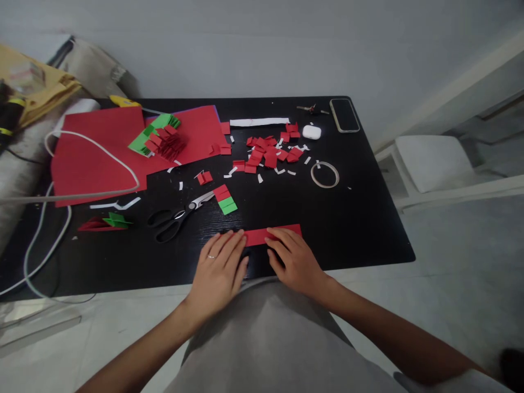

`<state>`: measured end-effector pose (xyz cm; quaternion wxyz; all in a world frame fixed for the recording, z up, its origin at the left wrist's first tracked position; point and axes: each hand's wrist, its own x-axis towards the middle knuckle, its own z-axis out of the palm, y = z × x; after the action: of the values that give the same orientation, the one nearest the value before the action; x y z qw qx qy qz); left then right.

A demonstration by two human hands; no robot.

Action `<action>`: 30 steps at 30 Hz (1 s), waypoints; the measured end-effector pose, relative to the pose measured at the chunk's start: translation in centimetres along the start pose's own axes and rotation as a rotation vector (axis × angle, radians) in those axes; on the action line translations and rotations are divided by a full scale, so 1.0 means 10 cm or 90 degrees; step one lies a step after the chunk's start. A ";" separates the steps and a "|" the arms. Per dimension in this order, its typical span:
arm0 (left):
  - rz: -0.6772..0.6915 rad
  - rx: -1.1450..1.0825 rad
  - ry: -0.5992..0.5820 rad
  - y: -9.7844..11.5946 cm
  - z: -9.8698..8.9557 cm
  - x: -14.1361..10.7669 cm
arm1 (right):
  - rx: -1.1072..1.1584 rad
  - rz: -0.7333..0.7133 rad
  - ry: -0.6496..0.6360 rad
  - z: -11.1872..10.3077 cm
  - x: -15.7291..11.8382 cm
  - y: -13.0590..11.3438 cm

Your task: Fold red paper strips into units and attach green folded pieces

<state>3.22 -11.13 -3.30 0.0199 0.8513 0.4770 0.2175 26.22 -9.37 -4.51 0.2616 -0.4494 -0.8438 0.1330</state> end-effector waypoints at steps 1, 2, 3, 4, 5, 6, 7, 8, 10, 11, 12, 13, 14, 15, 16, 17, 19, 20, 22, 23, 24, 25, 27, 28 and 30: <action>0.009 -0.003 -0.018 0.05 0.03 0.01 | -0.005 -0.003 -0.001 0.00 0.00 0.00; 0.013 -0.004 -0.037 0.09 0.06 0.02 | -0.011 -0.006 -0.001 0.00 0.00 0.00; 0.014 -0.005 -0.056 0.13 0.10 0.02 | -0.015 -0.009 0.001 0.00 0.01 0.00; 0.013 -0.004 -0.070 0.17 0.13 0.02 | -0.020 -0.010 0.003 0.00 0.01 0.00; 0.008 -0.003 -0.079 0.18 0.15 0.02 | -0.023 -0.011 0.005 0.00 0.01 0.00; 0.001 -0.002 -0.084 0.19 0.16 0.01 | -0.024 -0.010 0.006 0.00 0.01 0.00; -0.007 0.000 -0.085 0.18 0.16 -0.01 | -0.024 -0.008 0.008 0.00 0.01 -0.01; -0.017 0.001 -0.083 0.17 0.15 -0.03 | -0.023 -0.006 0.009 0.00 0.01 -0.01; -0.035 0.004 -0.076 0.11 0.11 -0.08 | -0.018 -0.001 0.011 0.00 0.01 -0.02; -0.041 0.006 -0.073 0.07 0.08 -0.12 | -0.015 0.001 0.014 0.00 0.01 -0.02; -0.047 0.010 -0.067 0.03 0.05 -0.15 | -0.011 0.001 0.016 0.00 0.01 -0.02; -0.055 0.017 -0.062 -0.01 0.02 -0.19 | -0.009 0.002 0.018 0.00 0.01 -0.02; -0.064 0.026 -0.051 -0.05 -0.01 -0.22 | -0.006 0.002 0.020 0.00 0.01 -0.02; -0.073 0.036 -0.044 -0.09 -0.03 -0.25 | -0.003 0.002 0.022 0.01 0.01 -0.02; -0.083 0.045 -0.038 -0.13 -0.05 -0.28 | -0.001 0.003 0.023 0.01 0.01 -0.02; -0.089 0.050 -0.031 -0.16 -0.07 -0.30 | 0.001 0.005 0.024 0.01 0.01 -0.02; -0.093 0.047 -0.030 -0.21 -0.09 -0.32 | 0.001 0.007 0.018 0.01 0.00 -0.02; -0.096 0.042 -0.029 -0.23 -0.09 -0.32 | 0.000 0.008 0.013 0.01 0.01 -0.02; -0.108 0.036 -0.017 -0.23 -0.08 -0.29 | -0.008 0.009 0.000 0.02 0.01 -0.02; -0.115 0.037 -0.003 -0.21 -0.06 -0.26 | -0.013 0.010 -0.007 0.02 0.01 -0.03; -0.119 0.039 0.012 -0.18 -0.03 -0.23 | -0.019 0.012 -0.012 0.03 0.01 -0.03; -0.116 0.040 0.024 -0.13 0.00 -0.19 | -0.028 0.012 -0.017 0.04 0.01 -0.04; -0.093 0.037 0.007 0.00 0.09 -0.12 | -0.052 0.009 -0.029 0.06 0.01 -0.05; -0.070 0.028 -0.015 0.08 0.13 -0.09 | -0.065 0.007 -0.036 0.07 0.00 -0.05; -0.028 0.004 -0.053 0.20 0.22 -0.05 | -0.085 0.004 -0.054 0.08 -0.01 -0.06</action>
<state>5.49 -12.23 -4.93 0.0413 0.8491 0.4949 0.1800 25.43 -9.76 -4.95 0.1945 -0.4622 -0.8598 0.0960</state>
